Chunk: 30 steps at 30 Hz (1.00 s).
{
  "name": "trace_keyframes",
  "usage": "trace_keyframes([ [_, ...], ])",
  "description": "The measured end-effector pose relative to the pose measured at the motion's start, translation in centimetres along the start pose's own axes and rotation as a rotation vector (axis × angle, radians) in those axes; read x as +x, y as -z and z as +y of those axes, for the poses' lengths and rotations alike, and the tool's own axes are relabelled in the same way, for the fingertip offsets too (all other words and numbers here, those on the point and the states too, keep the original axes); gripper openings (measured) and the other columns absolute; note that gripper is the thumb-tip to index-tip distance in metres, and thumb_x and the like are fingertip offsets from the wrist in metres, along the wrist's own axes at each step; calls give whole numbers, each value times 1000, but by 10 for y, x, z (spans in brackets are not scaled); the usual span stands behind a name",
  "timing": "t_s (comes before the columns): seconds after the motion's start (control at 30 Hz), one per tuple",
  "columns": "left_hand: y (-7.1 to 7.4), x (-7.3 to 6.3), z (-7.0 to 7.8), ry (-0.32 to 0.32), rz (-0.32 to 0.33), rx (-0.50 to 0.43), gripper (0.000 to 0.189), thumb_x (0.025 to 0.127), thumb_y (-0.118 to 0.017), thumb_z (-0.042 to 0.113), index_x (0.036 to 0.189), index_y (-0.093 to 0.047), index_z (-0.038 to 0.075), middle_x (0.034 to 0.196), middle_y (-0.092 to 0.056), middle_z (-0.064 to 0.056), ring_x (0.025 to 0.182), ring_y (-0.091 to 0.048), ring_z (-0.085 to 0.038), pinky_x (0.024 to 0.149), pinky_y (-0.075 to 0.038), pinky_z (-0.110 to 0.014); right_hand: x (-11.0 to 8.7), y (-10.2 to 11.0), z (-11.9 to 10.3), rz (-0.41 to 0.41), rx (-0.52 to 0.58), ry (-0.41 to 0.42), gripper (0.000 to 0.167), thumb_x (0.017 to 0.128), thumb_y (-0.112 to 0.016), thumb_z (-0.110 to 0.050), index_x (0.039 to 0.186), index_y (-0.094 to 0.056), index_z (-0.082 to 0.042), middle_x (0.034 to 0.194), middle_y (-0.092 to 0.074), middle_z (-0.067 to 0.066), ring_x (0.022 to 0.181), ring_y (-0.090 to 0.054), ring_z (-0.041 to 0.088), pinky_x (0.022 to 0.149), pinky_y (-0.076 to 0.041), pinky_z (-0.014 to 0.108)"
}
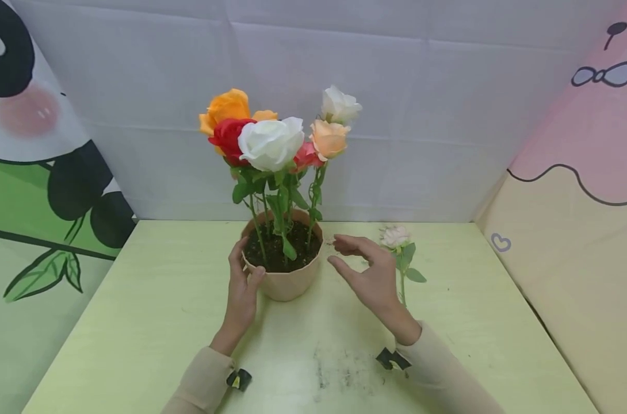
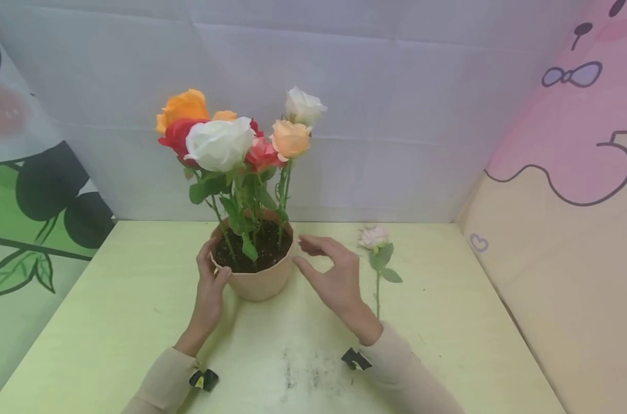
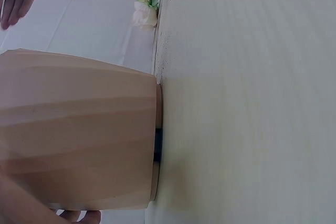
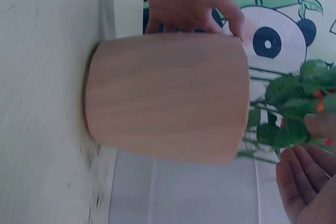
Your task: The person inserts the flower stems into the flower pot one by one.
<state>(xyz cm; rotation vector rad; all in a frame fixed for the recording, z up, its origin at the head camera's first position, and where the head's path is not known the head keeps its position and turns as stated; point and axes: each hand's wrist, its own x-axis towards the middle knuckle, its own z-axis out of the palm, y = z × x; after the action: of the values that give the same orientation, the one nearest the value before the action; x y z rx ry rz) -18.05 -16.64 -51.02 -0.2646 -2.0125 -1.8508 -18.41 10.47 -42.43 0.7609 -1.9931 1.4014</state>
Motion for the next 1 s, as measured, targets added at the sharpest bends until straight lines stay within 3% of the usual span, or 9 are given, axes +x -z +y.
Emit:
trace_keyframes([
  [0.2,-2,0,-1,5,3,-9,72,108,-53,12,174,-24,11,181,-21,-14,164,-21,-42,127,-22,-70,-13,45,10,7,-60,-12,45,86,-87,11,129,-80,-1,109,-83,14,92,-80,29,87,-61,23],
  [0.3,-3,0,-2,11,0,-14,72,109,-52,11,174,-23,12,182,-21,-13,164,-24,-40,127,-24,-68,-22,66,13,35,-113,-36,46,86,-86,13,129,-80,-1,106,-83,14,90,-79,20,84,-60,21],
  [0.43,-1,-3,-3,29,6,0,72,109,-53,13,175,-22,14,182,-21,-12,165,-22,-40,127,-23,-68,-37,85,15,41,-147,-146,44,87,-86,12,129,-80,0,103,-82,18,92,-75,3,79,-59,17],
  [0.57,4,-6,-2,33,13,26,72,110,-54,16,174,-23,17,181,-23,-11,164,-23,-46,125,-22,-71,-48,96,16,6,-198,-247,42,90,-86,7,131,-78,1,103,-81,18,93,-71,-4,76,-59,15],
  [0.7,6,-3,-7,12,17,36,70,111,-55,21,174,-24,19,181,-24,-12,164,-23,-47,125,-23,-71,-57,107,18,-15,-275,-320,40,93,-85,2,133,-79,-3,102,-82,13,92,-71,-4,74,-58,14],
  [0.83,4,-1,-7,5,4,22,70,112,-54,20,175,-24,18,182,-23,-14,164,-23,-48,125,-22,-72,-65,119,23,-55,-348,-409,41,96,-83,0,136,-77,-4,103,-83,14,91,-78,13,72,-59,16],
  [0.93,1,0,-3,1,-10,2,70,112,-54,20,175,-23,18,181,-23,-14,162,-26,-49,122,-23,-73,-71,126,28,-169,-404,-511,47,98,-82,-3,144,-72,-4,108,-82,14,93,-80,27,72,-59,23],
  [1.0,-1,-1,-3,-9,-4,11,69,113,-54,22,175,-23,19,180,-25,-14,159,-31,-49,121,-28,-69,-75,129,31,-259,-420,-581,52,99,-81,-6,150,-67,-4,111,-82,14,95,-79,30,73,-58,27],
])
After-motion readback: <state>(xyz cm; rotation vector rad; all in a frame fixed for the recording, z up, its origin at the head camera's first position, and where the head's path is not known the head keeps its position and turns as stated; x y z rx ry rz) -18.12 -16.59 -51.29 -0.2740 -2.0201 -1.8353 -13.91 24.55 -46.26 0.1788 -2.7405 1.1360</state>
